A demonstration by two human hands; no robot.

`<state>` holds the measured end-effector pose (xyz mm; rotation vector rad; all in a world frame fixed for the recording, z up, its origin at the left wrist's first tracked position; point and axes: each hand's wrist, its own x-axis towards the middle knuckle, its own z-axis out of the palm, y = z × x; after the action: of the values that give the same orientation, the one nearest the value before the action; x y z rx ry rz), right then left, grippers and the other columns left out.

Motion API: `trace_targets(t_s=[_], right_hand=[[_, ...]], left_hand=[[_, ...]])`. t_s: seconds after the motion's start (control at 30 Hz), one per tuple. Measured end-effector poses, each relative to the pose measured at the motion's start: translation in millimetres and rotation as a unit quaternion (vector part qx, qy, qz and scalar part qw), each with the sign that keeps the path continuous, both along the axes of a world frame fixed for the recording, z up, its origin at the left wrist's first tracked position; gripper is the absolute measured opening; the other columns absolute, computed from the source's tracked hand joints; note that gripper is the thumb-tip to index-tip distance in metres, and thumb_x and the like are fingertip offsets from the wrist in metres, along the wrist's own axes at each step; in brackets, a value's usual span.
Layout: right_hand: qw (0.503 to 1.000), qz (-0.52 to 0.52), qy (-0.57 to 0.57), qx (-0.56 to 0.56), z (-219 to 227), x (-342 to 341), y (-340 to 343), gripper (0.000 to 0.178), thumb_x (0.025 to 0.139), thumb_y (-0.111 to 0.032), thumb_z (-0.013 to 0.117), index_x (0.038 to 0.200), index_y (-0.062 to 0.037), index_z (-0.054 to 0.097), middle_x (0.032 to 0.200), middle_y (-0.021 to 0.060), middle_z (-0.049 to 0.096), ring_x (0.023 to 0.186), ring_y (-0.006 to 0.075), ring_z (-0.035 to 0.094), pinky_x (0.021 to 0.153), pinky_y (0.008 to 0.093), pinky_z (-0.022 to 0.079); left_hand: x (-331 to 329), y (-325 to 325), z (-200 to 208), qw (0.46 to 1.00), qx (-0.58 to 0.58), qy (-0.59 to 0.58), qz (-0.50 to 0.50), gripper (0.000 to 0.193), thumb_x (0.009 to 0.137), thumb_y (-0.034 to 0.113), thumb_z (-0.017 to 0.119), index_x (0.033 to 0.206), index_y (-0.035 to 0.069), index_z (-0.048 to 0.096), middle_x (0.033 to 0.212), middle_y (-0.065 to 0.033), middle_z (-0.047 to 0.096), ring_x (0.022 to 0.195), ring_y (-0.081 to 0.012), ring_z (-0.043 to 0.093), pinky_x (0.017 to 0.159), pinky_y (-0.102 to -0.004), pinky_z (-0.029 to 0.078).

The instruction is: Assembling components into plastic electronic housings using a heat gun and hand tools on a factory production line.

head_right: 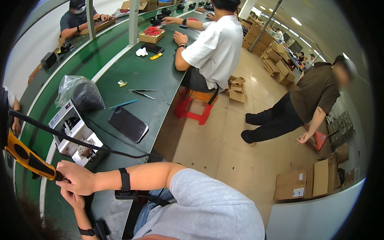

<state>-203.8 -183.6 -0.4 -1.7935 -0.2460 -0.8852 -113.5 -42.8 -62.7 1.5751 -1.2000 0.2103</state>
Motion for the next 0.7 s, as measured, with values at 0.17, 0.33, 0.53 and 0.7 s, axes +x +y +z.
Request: trace_targets(t_s=[0.17,0.33,0.53,0.7], right_hand=[[1.000,-0.008,-0.013,-0.014,-2,1,0,0.024,0.091,-0.022,0.066,0.098,-0.0007,0.056,0.094,0.0161,0.052,0.091,0.0360,0.050,0.078,0.0447,0.043],[0.998,-0.046,0.010,-0.043,-13,3,0,0.029,0.089,-0.026,0.067,0.094,-0.0005,0.055,0.090,0.0174,0.054,0.088,0.0392,0.054,0.077,0.0473,0.044],[0.997,-0.066,-0.002,-0.045,-14,0,4,0.030,0.088,-0.026,0.066,0.085,0.0021,0.056,0.083,0.0190,0.058,0.086,0.0424,0.057,0.074,0.0503,0.045],[0.992,-0.111,0.009,-0.066,-18,2,10,0.028,0.089,-0.025,0.065,0.077,-0.0016,0.055,0.081,0.0135,0.056,0.084,0.0361,0.056,0.071,0.0470,0.046]], left_hand=[[-4,-6,0,1.000,-0.014,0.022,0.017,0.028,0.104,0.017,0.057,0.084,-0.004,0.057,0.076,-0.0076,0.057,0.074,-0.0177,0.052,0.067,-0.0321,0.042],[37,15,-46,0.996,0.037,0.069,-0.053,0.038,0.105,0.027,0.058,0.112,-0.011,0.060,0.110,-0.0155,0.067,0.104,-0.0229,0.061,0.095,-0.0372,0.048],[59,17,-67,0.995,0.029,0.083,-0.052,0.039,0.109,0.021,0.052,0.125,-0.013,0.057,0.122,-0.0170,0.066,0.113,-0.0236,0.061,0.101,-0.0377,0.047],[47,3,-54,0.987,-0.010,0.142,-0.079,0.037,0.111,0.016,0.045,0.131,-0.013,0.055,0.124,-0.0160,0.066,0.112,-0.0213,0.062,0.099,-0.0342,0.048]])
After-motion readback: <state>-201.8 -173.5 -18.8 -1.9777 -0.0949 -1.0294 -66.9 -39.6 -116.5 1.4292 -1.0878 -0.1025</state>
